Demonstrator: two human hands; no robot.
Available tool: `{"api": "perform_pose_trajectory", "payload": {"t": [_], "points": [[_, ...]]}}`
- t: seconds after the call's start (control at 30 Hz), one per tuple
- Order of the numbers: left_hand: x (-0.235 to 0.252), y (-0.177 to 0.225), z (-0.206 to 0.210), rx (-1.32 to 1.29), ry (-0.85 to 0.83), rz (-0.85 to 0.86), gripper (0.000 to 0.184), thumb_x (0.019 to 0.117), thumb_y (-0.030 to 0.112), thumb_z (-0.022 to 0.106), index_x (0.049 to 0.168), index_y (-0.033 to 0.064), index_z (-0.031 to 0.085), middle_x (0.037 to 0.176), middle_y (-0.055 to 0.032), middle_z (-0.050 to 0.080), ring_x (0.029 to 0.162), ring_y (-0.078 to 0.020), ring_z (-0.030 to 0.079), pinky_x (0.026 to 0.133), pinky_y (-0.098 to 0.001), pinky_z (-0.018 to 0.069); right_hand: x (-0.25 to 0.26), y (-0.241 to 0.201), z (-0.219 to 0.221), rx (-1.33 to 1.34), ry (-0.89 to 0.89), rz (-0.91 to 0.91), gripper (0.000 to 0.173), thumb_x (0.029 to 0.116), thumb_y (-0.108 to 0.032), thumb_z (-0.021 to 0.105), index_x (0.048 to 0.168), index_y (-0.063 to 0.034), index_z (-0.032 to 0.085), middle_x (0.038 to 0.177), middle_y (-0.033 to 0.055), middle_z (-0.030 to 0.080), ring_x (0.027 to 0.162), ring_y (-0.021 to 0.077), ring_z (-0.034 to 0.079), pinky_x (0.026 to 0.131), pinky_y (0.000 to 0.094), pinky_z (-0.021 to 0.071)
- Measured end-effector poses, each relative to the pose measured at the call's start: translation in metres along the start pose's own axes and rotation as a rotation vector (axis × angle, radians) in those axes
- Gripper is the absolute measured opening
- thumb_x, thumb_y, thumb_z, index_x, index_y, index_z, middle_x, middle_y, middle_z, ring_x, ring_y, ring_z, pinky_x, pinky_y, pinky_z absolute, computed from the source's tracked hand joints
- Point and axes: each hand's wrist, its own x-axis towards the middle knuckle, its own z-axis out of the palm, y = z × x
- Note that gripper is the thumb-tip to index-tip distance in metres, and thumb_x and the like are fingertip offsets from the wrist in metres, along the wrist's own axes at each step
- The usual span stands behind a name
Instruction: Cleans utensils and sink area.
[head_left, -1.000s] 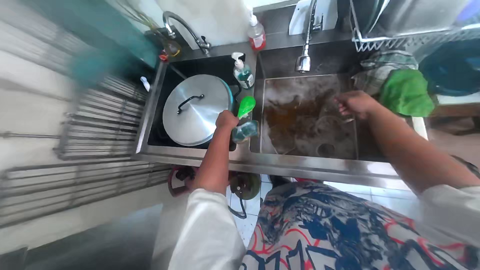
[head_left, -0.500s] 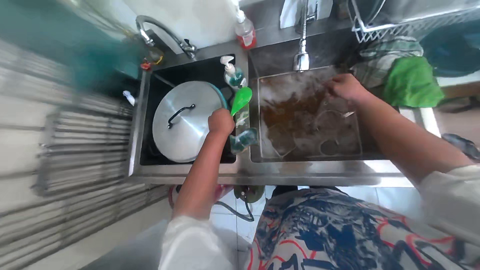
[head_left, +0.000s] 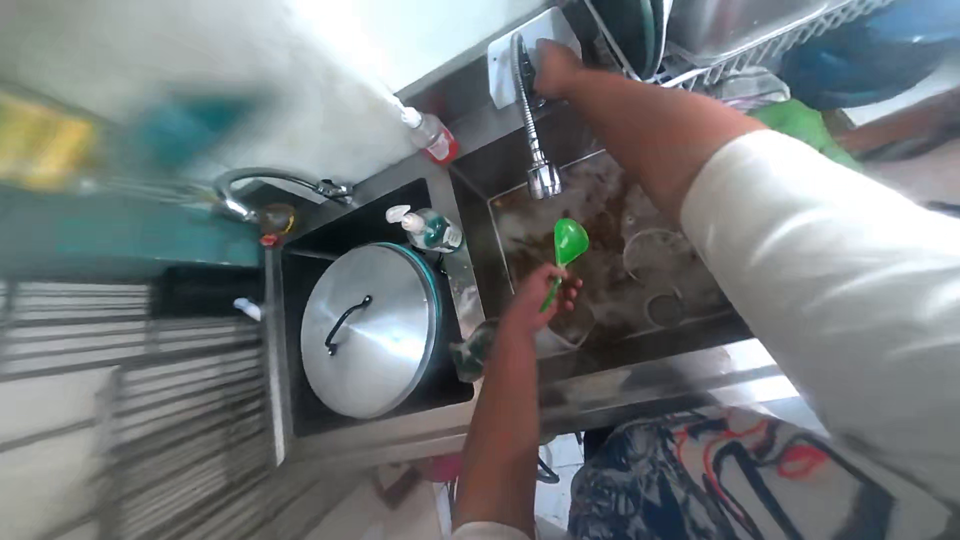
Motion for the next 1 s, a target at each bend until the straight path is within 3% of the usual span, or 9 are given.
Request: {"api": "perform_pose_trajectory", "payload": {"t": [0.07,0.27,0.33,0.4,0.5,0.63,0.77,0.83,1.0], "points": [[0.008,0.004,0.012,-0.049,0.039,0.012,0.025,0.1084,0.016,0.035,0.101,0.0031,0.055,0.086,-0.0091,0.066,0.065,-0.0139,0.064,0.055,-0.0236,0.0527,0.007,0.002,-0.002,-0.114,-0.064,-0.019,0.052,0.0931,-0.008,0.066,0.14,0.007,0.051,0.143,0.0286,0.055,0.135,0.0449,0.053,0.108,0.0644,0.0441],[0.032,0.01,0.019,-0.136,0.121,0.063,0.028,0.1074,0.025,0.035,0.097,0.007,0.054,0.084,-0.0105,0.067,0.058,-0.0163,0.061,0.05,-0.0261,0.0508,-0.017,0.026,0.013,-0.317,-0.104,-0.1,0.039,0.0943,-0.009,0.066,0.128,0.0095,0.06,0.134,0.0314,0.059,0.128,0.0487,0.057,0.103,0.0656,0.0475],[0.036,0.014,0.024,-0.175,0.17,0.063,0.031,0.1072,0.027,0.032,0.097,0.0075,0.054,0.084,-0.0111,0.067,0.059,-0.0179,0.062,0.05,-0.0279,0.0506,-0.027,0.037,0.019,-0.291,-0.157,-0.093,0.042,0.0997,-0.012,0.061,0.134,0.0115,0.055,0.139,0.0325,0.055,0.131,0.0494,0.055,0.105,0.0658,0.0456],[0.041,0.014,0.028,-0.187,0.214,0.067,0.034,0.1092,0.031,0.028,0.104,0.0082,0.053,0.085,-0.0105,0.065,0.063,-0.0186,0.061,0.053,-0.03,0.0502,-0.042,0.041,0.016,-0.072,-0.125,-0.078,0.045,0.1104,-0.024,0.042,0.143,0.006,0.05,0.143,0.0278,0.055,0.134,0.0424,0.055,0.111,0.0603,0.0437],[0.053,0.013,0.03,-0.169,0.269,0.062,0.04,0.1098,0.037,0.028,0.108,0.0095,0.056,0.082,-0.0083,0.065,0.065,-0.0185,0.062,0.055,-0.0315,0.0516,-0.09,0.033,0.011,0.409,-0.098,-0.033,0.058,0.1122,-0.047,0.033,0.124,0.0011,0.065,0.118,0.0198,0.068,0.107,0.0299,0.067,0.096,0.0522,0.052],[0.064,0.009,0.034,-0.104,0.299,0.061,0.038,0.1112,0.042,0.036,0.123,0.0102,0.054,0.088,-0.0092,0.065,0.067,-0.0179,0.063,0.055,-0.03,0.0535,-0.139,0.036,0.036,0.433,-0.307,-0.134,0.051,0.105,-0.049,0.056,0.099,-0.001,0.072,0.086,0.012,0.067,0.076,0.0228,0.066,0.074,0.0486,0.0551],[0.071,0.001,0.035,-0.095,0.248,0.037,0.029,0.1112,0.032,0.036,0.107,0.0095,0.054,0.083,-0.0052,0.063,0.059,-0.0121,0.058,0.05,-0.0243,0.0495,-0.12,0.056,0.071,0.205,-0.309,-0.092,0.046,0.1044,-0.045,0.058,0.115,-0.0023,0.072,0.107,0.0197,0.072,0.103,0.037,0.07,0.092,0.0618,0.053],[0.073,-0.005,0.036,-0.094,0.275,0.016,0.035,0.1117,0.034,0.034,0.109,0.0079,0.058,0.081,-0.004,0.062,0.054,-0.009,0.053,0.045,-0.0211,0.0433,-0.107,0.069,0.082,0.139,-0.314,-0.06,0.046,0.1048,-0.044,0.057,0.122,-0.0039,0.069,0.116,0.0209,0.071,0.113,0.0395,0.067,0.097,0.0636,0.0507],[0.081,-0.019,0.032,-0.16,0.26,-0.022,0.041,0.1131,0.034,0.029,0.114,0.0056,0.059,0.082,-0.0025,0.061,0.049,-0.0039,0.045,0.042,-0.016,0.0376,-0.109,0.061,0.068,0.205,-0.349,-0.085,0.048,0.101,-0.048,0.062,0.112,-0.0032,0.072,0.105,0.0178,0.071,0.1,0.0343,0.069,0.088,0.0596,0.0537]]}}
